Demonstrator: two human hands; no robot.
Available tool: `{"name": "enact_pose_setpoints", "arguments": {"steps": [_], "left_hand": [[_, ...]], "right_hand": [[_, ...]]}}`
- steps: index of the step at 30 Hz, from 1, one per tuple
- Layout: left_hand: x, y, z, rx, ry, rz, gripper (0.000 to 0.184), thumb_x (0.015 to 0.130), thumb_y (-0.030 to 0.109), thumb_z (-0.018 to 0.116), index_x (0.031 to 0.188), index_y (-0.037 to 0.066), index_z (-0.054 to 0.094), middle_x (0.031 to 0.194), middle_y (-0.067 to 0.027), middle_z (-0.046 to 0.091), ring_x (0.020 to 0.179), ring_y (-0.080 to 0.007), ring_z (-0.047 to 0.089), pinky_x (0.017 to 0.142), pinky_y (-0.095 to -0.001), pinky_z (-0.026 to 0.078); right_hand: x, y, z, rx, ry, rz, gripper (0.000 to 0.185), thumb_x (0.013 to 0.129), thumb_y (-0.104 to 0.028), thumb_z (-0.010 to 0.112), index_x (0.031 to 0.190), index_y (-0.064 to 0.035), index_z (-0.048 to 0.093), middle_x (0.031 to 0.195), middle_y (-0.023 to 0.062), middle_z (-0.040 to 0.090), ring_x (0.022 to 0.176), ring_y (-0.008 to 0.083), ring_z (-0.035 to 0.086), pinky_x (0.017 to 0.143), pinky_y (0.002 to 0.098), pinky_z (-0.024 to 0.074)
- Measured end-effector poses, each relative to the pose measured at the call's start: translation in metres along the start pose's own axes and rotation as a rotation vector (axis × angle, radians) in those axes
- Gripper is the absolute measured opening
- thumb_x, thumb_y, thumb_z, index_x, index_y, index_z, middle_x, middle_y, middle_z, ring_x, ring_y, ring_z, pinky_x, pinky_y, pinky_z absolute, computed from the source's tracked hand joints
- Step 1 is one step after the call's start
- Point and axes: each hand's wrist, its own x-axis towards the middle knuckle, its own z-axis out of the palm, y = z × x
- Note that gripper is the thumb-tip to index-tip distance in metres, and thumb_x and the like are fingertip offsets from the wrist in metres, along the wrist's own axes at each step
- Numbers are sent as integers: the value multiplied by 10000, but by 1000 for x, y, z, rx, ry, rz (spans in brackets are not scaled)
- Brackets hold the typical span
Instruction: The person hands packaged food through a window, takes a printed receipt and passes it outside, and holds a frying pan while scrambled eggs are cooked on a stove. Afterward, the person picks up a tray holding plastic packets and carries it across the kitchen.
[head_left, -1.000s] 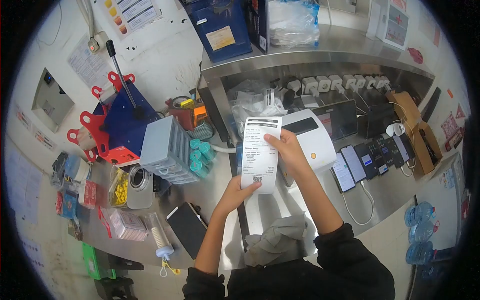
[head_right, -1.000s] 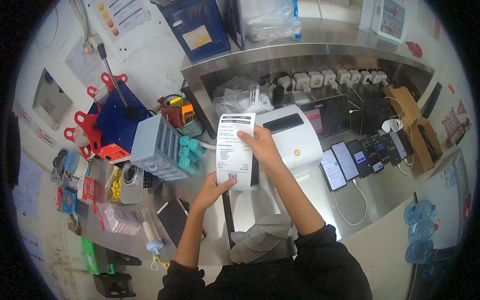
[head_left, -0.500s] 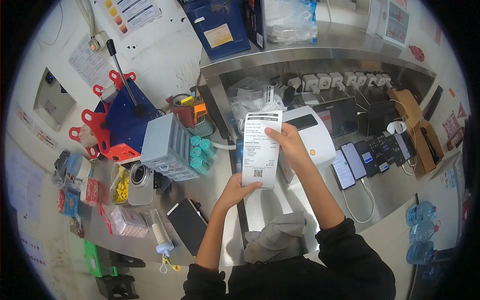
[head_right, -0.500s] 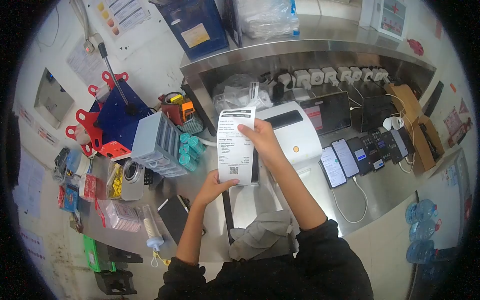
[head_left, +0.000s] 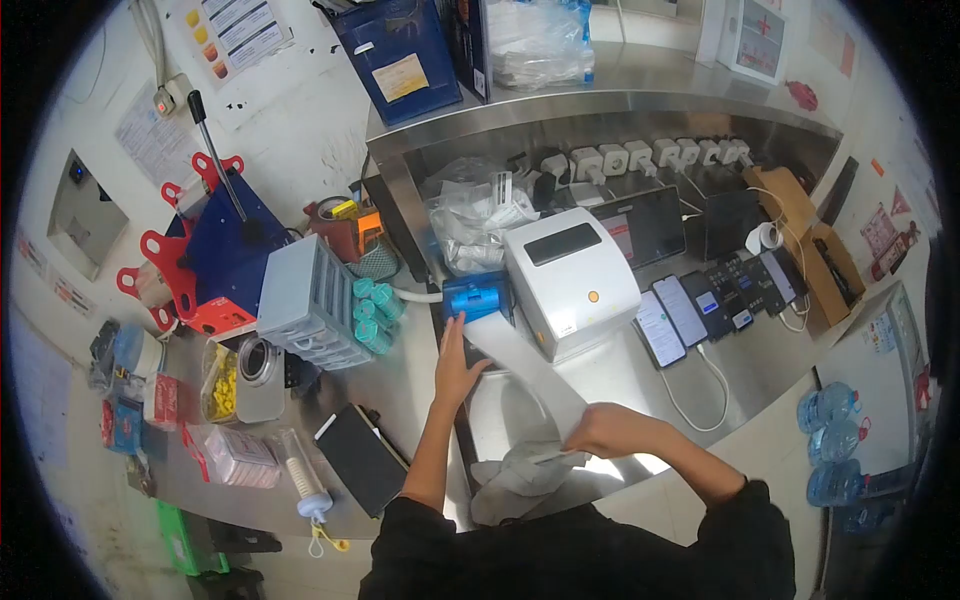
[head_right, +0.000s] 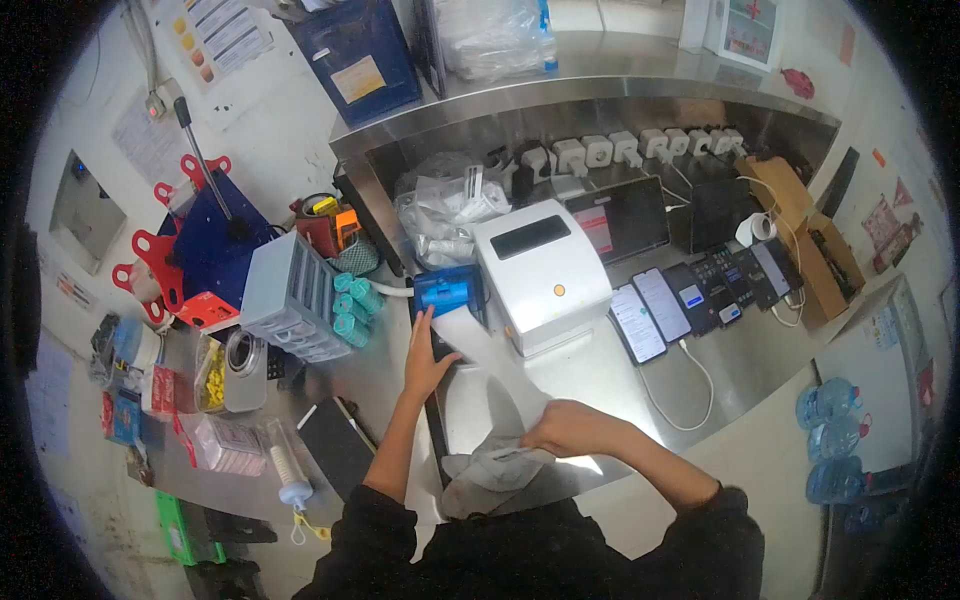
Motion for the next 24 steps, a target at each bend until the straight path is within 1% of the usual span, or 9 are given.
{"name": "enact_pose_setpoints", "arguments": {"steps": [7, 8, 10, 12, 13, 14, 17, 20, 24], "left_hand": [[2, 8, -3, 142, -21, 45, 757, 650, 103, 650, 1282, 95, 233, 1286, -131, 310, 1205, -281, 266, 956, -348, 266], [4, 14, -5, 141, -21, 55, 757, 650, 103, 650, 1282, 95, 233, 1286, -131, 310, 1205, -281, 266, 956, -348, 266], [5, 33, -10, -578, -366, 20, 565, 784, 230, 537, 1256, 54, 281, 1290, -107, 315, 1213, -234, 254, 971, -351, 241], [-35, 79, -20, -1272, -599, -233, 680, 824, 529, 296, 1228, -18, 295, 1260, -104, 352, 1166, -204, 323, 973, -332, 232], [-57, 116, -35, -1194, -615, -155, 770, 769, 608, 293, 1230, -8, 296, 1236, -118, 383, 1122, -196, 376, 945, -318, 282], [-65, 144, -47, -1411, -767, -74, 713, 785, 551, 385, 1222, -8, 309, 1187, -130, 431, 1074, -187, 423, 903, -319, 335], [-86, 155, -46, -1111, -857, -222, 321, 799, 161, 533, 1069, 9, 449, 924, -53, 569, 831, -103, 530, 769, -222, 402], [-95, 140, -56, -1142, -765, -434, 185, 802, 113, 524, 965, 32, 486, 835, -16, 577, 754, -62, 529, 698, -187, 407], [-101, 130, -55, -1067, -546, -302, 154, 807, 136, 529, 921, 37, 500, 769, -4, 558, 712, -50, 519, 610, -190, 405]], "right_hand": [[1, -73, -9, 473, 210, -324, 154, 725, -83, 537, 874, -67, 572, 843, 83, 586, 759, 203, 554, 748, 330, 396], [-3, -71, -11, 474, 328, -35, 130, 739, -113, 550, 833, -30, 584, 774, 83, 587, 684, 207, 555, 648, 316, 423], [9, -65, -28, 461, 583, 569, 212, 793, -189, 540, 862, 6, 588, 735, 89, 594, 608, 105, 546, 538, 250, 427], [26, -46, -37, 988, 1172, 261, 278, 814, -200, 517, 968, 31, 536, 833, 67, 595, 707, 100, 561, 633, 217, 449], [23, -39, -47, 1130, 1205, 259, 290, 828, -171, 494, 1046, 19, 476, 973, 89, 560, 856, 127, 548, 756, 266, 431], [24, -27, -49, 1143, 1320, 193, 267, 827, -172, 495, 1022, 11, 493, 952, 84, 569, 839, 127, 555, 733, 256, 441], [13, -7, -53, 1117, 1465, 196, 236, 812, -168, 518, 945, 26, 535, 862, 87, 594, 734, 117, 575, 670, 231, 460], [-7, 1, -55, 1062, 1469, 268, 199, 809, -121, 514, 935, 30, 540, 877, 100, 592, 753, 120, 575, 673, 225, 457], [-17, 15, -43, 1016, 1552, 284, 193, 806, -103, 513, 940, 33, 538, 879, 100, 592, 754, 131, 576, 673, 237, 457]]}}
